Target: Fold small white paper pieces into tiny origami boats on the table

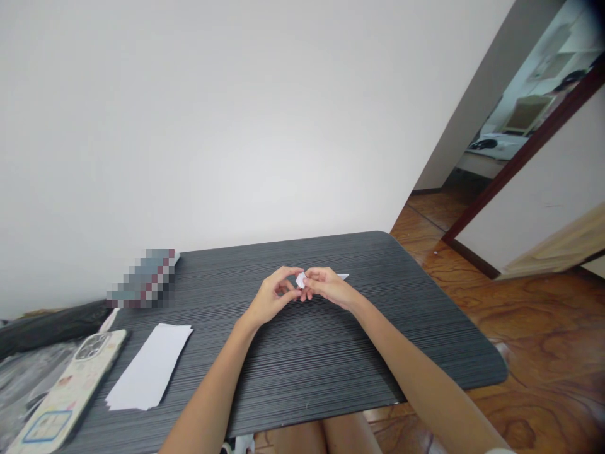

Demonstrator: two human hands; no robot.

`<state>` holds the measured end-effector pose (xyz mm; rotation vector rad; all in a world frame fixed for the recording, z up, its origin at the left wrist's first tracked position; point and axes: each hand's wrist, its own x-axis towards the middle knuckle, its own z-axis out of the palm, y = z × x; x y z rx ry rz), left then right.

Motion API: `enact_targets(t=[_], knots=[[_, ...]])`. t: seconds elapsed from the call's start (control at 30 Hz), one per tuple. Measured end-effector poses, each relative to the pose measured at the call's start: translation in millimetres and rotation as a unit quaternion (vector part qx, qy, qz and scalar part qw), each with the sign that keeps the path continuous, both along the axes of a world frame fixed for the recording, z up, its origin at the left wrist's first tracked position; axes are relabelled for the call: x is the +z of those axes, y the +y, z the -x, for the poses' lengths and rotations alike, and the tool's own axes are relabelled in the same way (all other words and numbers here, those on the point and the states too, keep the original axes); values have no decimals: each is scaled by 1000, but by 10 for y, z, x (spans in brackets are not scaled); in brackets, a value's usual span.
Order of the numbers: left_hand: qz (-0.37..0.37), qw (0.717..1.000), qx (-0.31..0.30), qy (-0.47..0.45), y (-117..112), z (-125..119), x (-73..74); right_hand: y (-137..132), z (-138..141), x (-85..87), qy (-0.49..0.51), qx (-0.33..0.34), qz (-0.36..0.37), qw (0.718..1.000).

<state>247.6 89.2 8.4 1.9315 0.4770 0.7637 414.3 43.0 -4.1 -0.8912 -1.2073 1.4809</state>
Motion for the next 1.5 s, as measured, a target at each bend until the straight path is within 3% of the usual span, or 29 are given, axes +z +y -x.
enact_targets(t=[0.17,0.4,0.5,0.93,1.03,1.23,1.5], knots=[[-82,995,59,-5,9,-18,-56,-6,49,-9,28,8,20,999],[-109,987,118,-2,54,-21,-111,-41,120,50,-51,-60,-90,993],[-118,985,128,11,44,-28,-97,-40,144,28,-85,-97,-99,987],[-127,989,76,16,-7,-36,-12,-71,87,56,-176,-71,-117,975],[-133,987,86,18,4,-34,-25,-81,78,76,-234,-80,-158,956],[-149,983,107,15,15,-42,-61,-109,35,139,-352,-124,-275,886],[-129,985,111,1,1,-42,-67,-92,26,137,-335,-124,-322,876]])
